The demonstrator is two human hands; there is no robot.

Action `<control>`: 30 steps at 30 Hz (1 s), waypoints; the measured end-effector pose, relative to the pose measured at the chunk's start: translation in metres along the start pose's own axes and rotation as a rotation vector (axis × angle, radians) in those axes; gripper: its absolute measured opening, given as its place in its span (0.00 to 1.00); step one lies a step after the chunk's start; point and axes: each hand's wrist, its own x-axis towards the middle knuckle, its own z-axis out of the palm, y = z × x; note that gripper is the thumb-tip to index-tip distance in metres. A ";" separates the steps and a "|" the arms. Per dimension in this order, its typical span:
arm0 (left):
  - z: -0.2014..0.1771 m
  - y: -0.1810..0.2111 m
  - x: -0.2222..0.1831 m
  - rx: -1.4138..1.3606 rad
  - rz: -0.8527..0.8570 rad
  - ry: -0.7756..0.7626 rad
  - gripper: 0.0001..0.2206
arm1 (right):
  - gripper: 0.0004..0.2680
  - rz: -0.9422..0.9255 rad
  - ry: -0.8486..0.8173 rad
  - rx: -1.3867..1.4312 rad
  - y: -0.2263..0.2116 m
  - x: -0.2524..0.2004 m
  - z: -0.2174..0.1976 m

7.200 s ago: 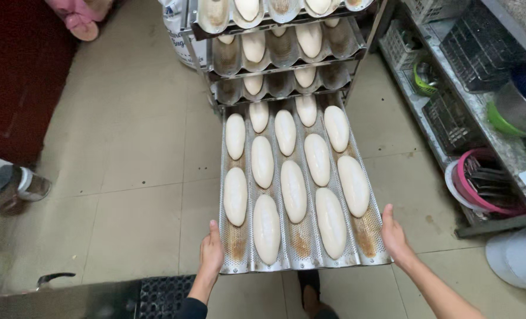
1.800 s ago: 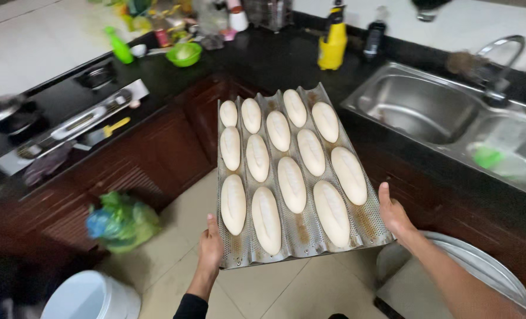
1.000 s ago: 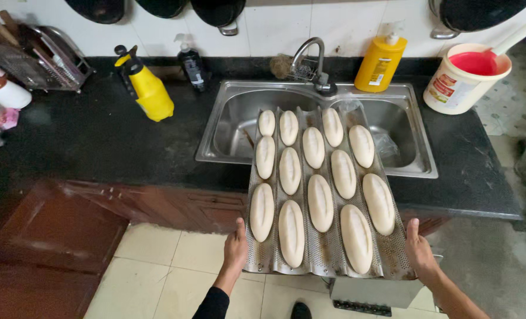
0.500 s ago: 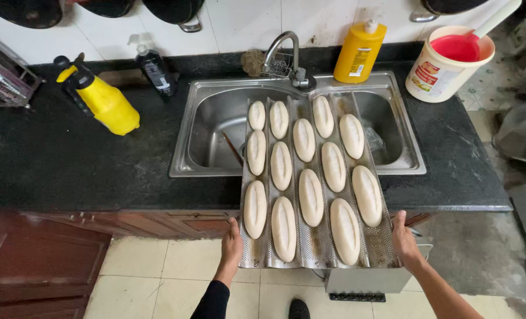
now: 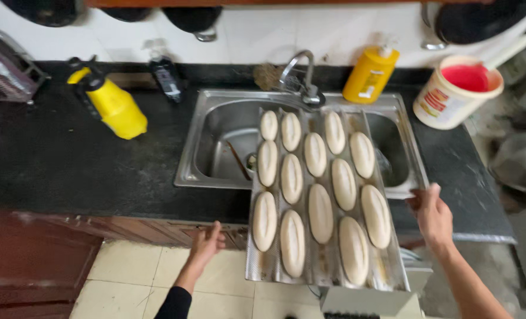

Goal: The person carries trays of shaped bread dough to a kitchen counter, pumps a spray bottle by hand, and sprays the dough with liquid before returning the trays to a rolling rack.

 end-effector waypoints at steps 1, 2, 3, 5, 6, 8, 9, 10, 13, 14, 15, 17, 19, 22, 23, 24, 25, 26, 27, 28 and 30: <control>-0.014 0.008 0.002 -0.055 0.104 0.064 0.23 | 0.25 -0.126 -0.059 -0.002 -0.027 0.006 0.020; -0.030 0.017 0.005 -0.107 0.205 0.132 0.20 | 0.23 -0.250 -0.119 -0.002 -0.052 0.008 0.043; -0.046 0.026 0.007 -0.157 0.307 0.201 0.17 | 0.20 -0.216 -0.205 0.028 -0.077 0.009 0.070; -0.082 0.051 0.012 -0.225 0.382 0.311 0.17 | 0.17 -0.266 -0.366 0.071 -0.125 0.004 0.134; -0.103 0.062 0.013 -0.258 0.418 0.368 0.17 | 0.16 -0.345 -0.438 0.081 -0.147 -0.002 0.167; -0.143 0.082 0.013 -0.237 0.465 0.449 0.20 | 0.17 -0.392 -0.542 0.073 -0.190 -0.019 0.229; -0.163 0.089 0.010 -0.222 0.487 0.489 0.22 | 0.17 -0.412 -0.593 0.070 -0.210 -0.029 0.262; -0.183 0.093 0.008 -0.263 0.449 0.512 0.19 | 0.18 -0.413 -0.648 0.099 -0.230 -0.040 0.297; -0.251 0.107 0.010 -0.345 0.459 0.539 0.13 | 0.22 -0.412 -0.820 0.144 -0.293 -0.068 0.399; -0.274 0.107 0.011 -0.336 0.523 0.515 0.13 | 0.23 -0.391 -0.885 0.126 -0.307 -0.077 0.430; -0.294 0.106 0.014 -0.327 0.586 0.490 0.15 | 0.24 -0.370 -0.950 0.106 -0.318 -0.087 0.461; -0.331 0.107 0.029 -0.354 0.570 0.511 0.16 | 0.25 -0.339 -0.966 0.068 -0.337 -0.107 0.524; -0.361 0.103 0.044 -0.352 0.558 0.529 0.16 | 0.27 -0.306 -0.977 0.064 -0.348 -0.117 0.583; -0.398 0.084 0.059 -0.321 0.526 0.544 0.15 | 0.29 -0.252 -0.972 0.110 -0.352 -0.130 0.666; -0.407 0.075 0.060 -0.331 0.501 0.548 0.15 | 0.30 -0.241 -0.962 0.120 -0.354 -0.133 0.691; -0.416 0.065 0.060 -0.343 0.477 0.554 0.15 | 0.30 -0.230 -0.954 0.128 -0.357 -0.135 0.713; -0.423 0.056 0.061 -0.359 0.473 0.558 0.15 | 0.28 -0.211 -0.942 0.164 -0.361 -0.135 0.731; -0.431 0.046 0.059 -0.374 0.465 0.561 0.15 | 0.26 -0.187 -0.930 0.198 -0.364 -0.136 0.745; -0.438 0.035 0.055 -0.389 0.458 0.565 0.15 | 0.24 -0.162 -0.917 0.231 -0.367 -0.139 0.757; -0.441 0.026 0.054 -0.412 0.464 0.558 0.15 | 0.22 -0.134 -0.911 0.215 -0.369 -0.139 0.764; -0.447 0.015 0.054 -0.458 0.490 0.543 0.15 | 0.19 -0.087 -0.892 0.187 -0.376 -0.140 0.772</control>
